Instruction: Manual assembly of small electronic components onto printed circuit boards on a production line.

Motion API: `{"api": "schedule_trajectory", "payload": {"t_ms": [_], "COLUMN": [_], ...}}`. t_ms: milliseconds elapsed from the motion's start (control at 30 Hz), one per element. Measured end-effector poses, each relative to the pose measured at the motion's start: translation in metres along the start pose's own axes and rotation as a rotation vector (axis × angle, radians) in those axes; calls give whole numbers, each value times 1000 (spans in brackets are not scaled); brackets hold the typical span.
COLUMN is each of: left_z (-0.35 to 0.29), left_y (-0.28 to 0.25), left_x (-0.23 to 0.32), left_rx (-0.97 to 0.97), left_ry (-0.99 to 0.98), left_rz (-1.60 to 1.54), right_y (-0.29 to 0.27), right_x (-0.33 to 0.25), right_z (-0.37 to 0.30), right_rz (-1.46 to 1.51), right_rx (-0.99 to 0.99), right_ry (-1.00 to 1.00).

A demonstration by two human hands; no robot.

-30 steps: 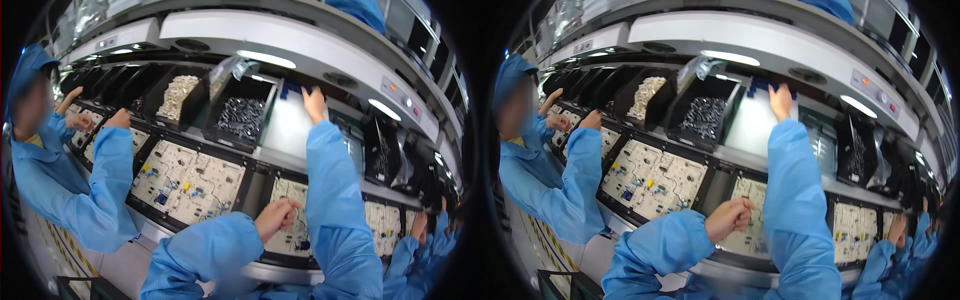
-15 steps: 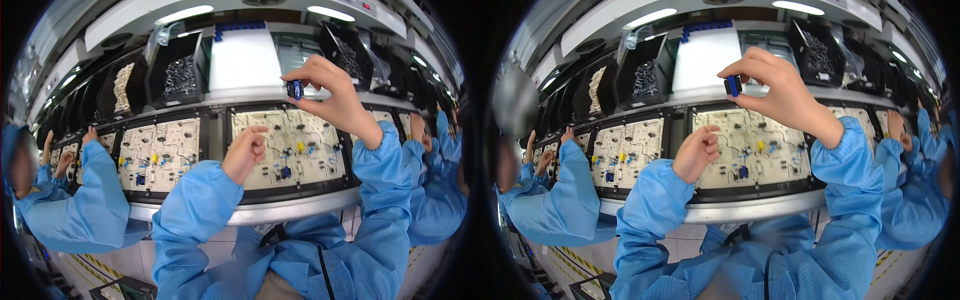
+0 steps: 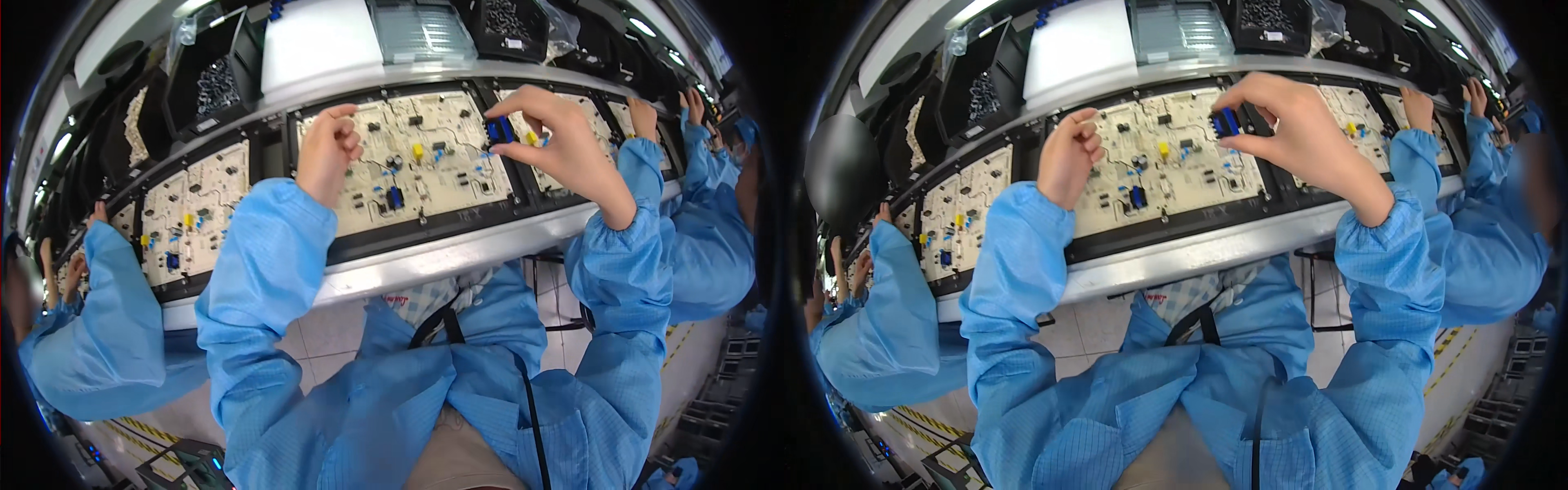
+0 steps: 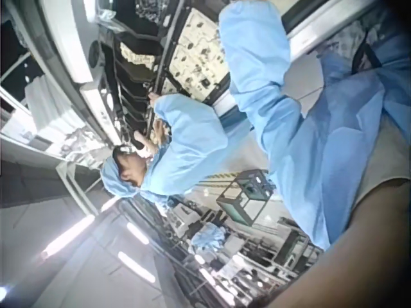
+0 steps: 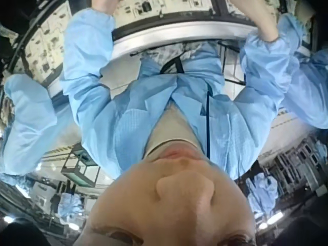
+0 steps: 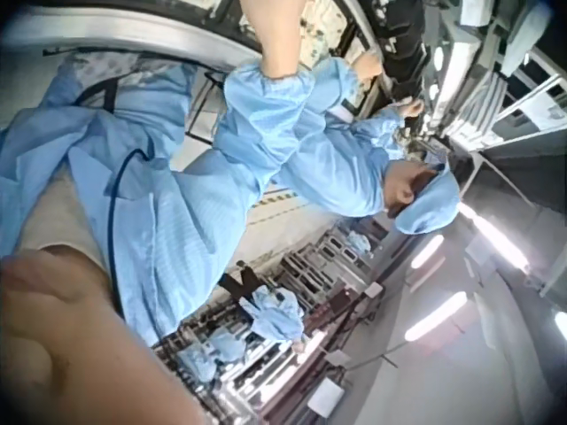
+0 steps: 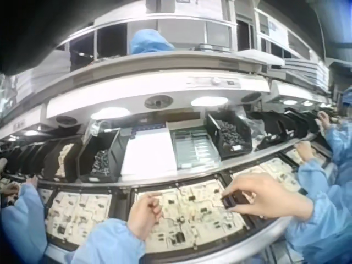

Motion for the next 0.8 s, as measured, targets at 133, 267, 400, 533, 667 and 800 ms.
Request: {"api": "schedule_trajectory", "payload": {"t_ms": [133, 267, 400, 533, 667, 800], "left_z": [2, -4, -8, -4, -3, -3], "left_y": [-12, -17, -19, -23, -23, -21], "left_x": [-1, 4, 11, 12, 13, 14], "left_rx": [-13, -23, 5, -11, -15, -9], "left_ry": [-65, -49, -11, -15, -22, -15], "left_rz": [-48, -52, -82, -112, -106, -97], "right_y": [24, 37, 46, 49, 50, 50], "right_x": [25, 43, 56, 56, 58, 57], "right_z": [-33, -43, -43, -35, -31, -30], "right_rz": [89, 127, 67, 59, 23, -9], "right_rx": [-106, -273, -302, -386, -463, -439], "right_ry": [167, 173, 2, 35, 55, 5]}}
Point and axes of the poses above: each hand's wrist, its own z-axis towards the middle knuckle, its own y-axis out of the palm, x = y × z, the point moved 3 cm from there along z, towards the middle knuckle, and after that the axes turned 10 degrees about -y, right-handed, at the moved point
